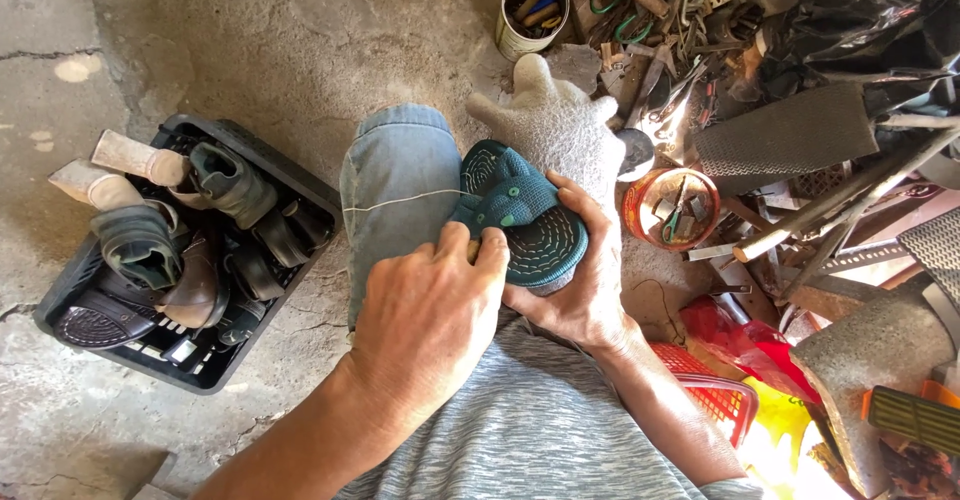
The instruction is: Hand-sewing the upper part of a blue sandal to its sole using a needle and thread.
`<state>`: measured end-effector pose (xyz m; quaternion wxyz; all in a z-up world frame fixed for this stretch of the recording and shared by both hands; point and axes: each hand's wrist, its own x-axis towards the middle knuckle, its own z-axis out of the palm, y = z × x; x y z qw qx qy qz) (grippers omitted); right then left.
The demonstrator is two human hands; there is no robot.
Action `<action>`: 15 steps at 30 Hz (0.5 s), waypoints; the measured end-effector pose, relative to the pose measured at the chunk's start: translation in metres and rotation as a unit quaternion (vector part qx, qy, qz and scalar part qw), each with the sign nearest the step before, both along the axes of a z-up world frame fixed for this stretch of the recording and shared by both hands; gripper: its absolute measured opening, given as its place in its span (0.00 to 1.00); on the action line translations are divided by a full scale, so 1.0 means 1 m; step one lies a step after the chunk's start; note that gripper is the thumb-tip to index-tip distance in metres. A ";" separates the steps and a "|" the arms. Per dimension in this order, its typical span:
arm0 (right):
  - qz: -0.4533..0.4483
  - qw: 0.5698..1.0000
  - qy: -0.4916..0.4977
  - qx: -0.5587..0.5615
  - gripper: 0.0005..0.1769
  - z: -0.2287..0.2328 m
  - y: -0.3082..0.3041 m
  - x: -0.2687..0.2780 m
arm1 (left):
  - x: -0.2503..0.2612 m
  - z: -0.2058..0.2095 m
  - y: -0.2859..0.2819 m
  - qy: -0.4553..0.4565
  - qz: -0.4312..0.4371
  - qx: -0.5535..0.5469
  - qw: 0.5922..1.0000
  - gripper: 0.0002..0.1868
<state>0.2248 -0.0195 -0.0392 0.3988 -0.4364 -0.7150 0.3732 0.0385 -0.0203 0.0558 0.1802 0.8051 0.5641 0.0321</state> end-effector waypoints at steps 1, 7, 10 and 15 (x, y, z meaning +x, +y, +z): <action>-0.004 1.000 -0.014 0.006 0.59 0.000 0.000 0.000 | 0.000 0.001 0.000 0.003 0.001 0.002 1.000 0.22; -0.003 1.000 -0.014 0.001 0.60 0.000 0.000 0.001 | 0.000 -0.005 0.004 -0.020 0.001 -0.013 1.000 0.21; 0.007 1.000 -0.003 -0.019 0.61 -0.003 -0.003 0.003 | -0.001 -0.010 0.008 -0.042 -0.004 -0.044 0.998 0.19; -0.012 0.994 -0.033 -0.104 0.67 0.020 -0.013 0.006 | 0.007 -0.022 0.003 -0.063 -0.031 -0.069 0.995 0.21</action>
